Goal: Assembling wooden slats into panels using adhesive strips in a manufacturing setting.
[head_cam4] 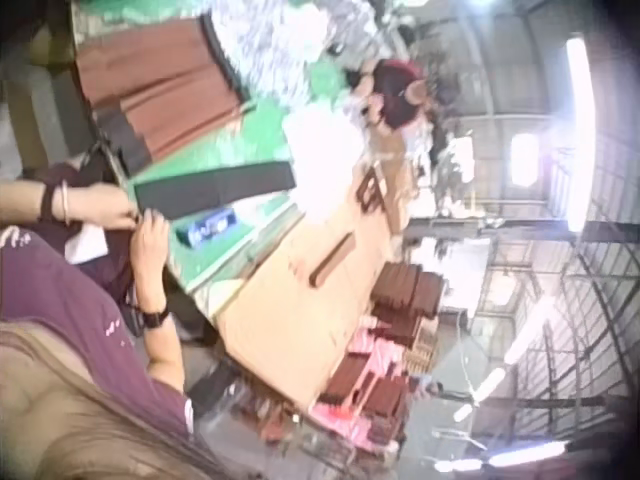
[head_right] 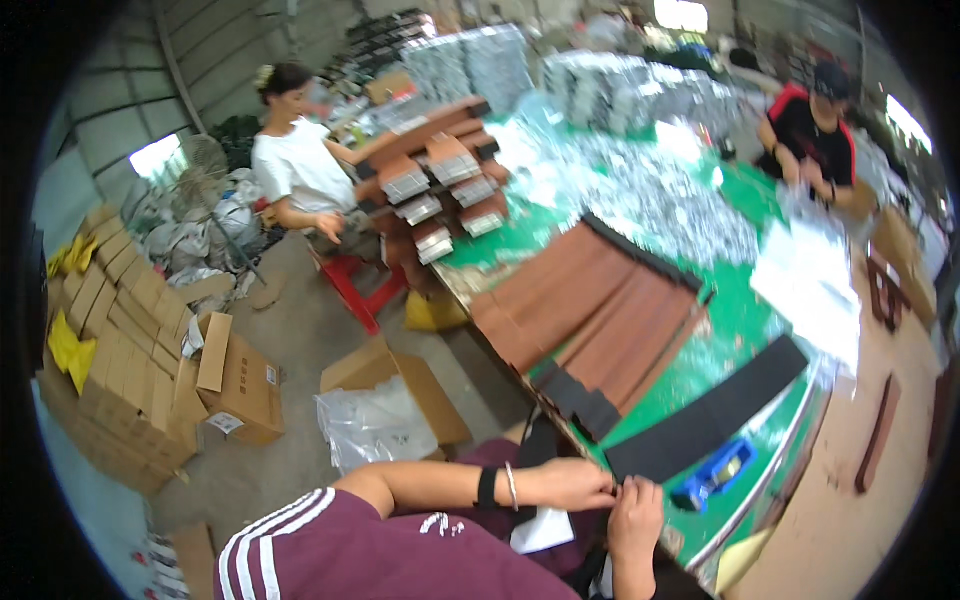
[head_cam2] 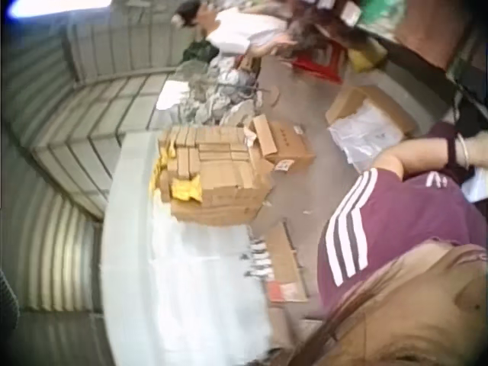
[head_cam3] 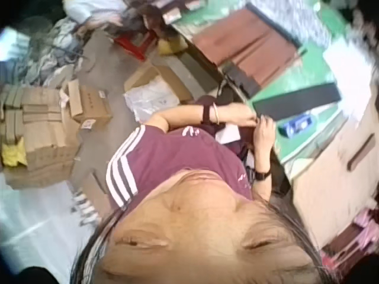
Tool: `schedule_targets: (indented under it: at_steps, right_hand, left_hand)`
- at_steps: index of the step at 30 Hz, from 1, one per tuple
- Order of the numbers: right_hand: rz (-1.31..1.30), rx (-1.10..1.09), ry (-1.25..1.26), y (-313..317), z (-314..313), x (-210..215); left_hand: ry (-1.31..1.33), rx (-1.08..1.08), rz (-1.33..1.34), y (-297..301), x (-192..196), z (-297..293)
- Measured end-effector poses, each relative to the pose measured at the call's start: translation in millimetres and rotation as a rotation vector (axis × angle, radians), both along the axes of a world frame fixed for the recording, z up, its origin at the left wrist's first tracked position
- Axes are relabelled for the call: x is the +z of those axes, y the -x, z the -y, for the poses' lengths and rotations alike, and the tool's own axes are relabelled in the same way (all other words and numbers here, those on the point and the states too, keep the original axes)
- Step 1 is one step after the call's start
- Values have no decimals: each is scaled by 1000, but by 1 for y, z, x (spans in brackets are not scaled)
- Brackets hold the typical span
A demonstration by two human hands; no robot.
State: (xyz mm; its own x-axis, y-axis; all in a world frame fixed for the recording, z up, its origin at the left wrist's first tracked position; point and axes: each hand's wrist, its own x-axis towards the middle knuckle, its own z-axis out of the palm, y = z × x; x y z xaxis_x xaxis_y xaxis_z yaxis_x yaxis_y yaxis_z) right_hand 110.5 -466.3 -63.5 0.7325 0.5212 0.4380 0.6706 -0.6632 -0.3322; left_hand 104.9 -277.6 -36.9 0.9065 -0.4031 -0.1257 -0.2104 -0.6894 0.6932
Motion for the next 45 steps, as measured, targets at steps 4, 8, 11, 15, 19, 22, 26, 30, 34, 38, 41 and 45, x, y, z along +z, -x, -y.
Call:
schedule_targets:
  at_steps: [4, 8, 11, 15, 19, 22, 26, 30, 34, 38, 41, 45]
  right_hand:
    - [172, 61, -137, -1, -3, 11]
    - [229, 110, -188, 4, -4, 20]
    - [111, 82, -348, 9, -9, 19]
    - [-136, -150, -520, 16, -25, 24]
    - [-75, -196, -491, 13, -25, 16]
    - [49, -164, -459, 15, -19, 5]
    - [136, -114, -442, 20, -13, -1]
    - [262, -53, -498, 25, -13, 10]
    - [-595, -185, -1053, 14, -24, 48]
    - [-1043, 92, -1338, -9, -72, 94]
    - [-1055, 272, -1283, -19, -107, 113]
    - [-1131, 391, -1158, -21, -157, 118]
  left_hand:
    - [336, 196, -59, 9, -8, -4]
    - [567, 325, -239, -13, -6, 3]
    - [806, 373, -241, -24, -5, 4]
    - [1003, 377, -280, -16, 9, 5]
    - [996, 296, -331, -10, 6, 2]
    - [947, 378, -288, -5, 13, 9]
    - [851, 491, -60, 1, 29, 17]
    - [705, 472, 113, -14, -2, 6]
    - [306, 337, 155, -9, 7, 7]
    - [259, 437, 330, 24, 51, -58]
    - [354, 495, 354, 46, 97, -108]
    - [634, 591, 181, 62, 119, -145]
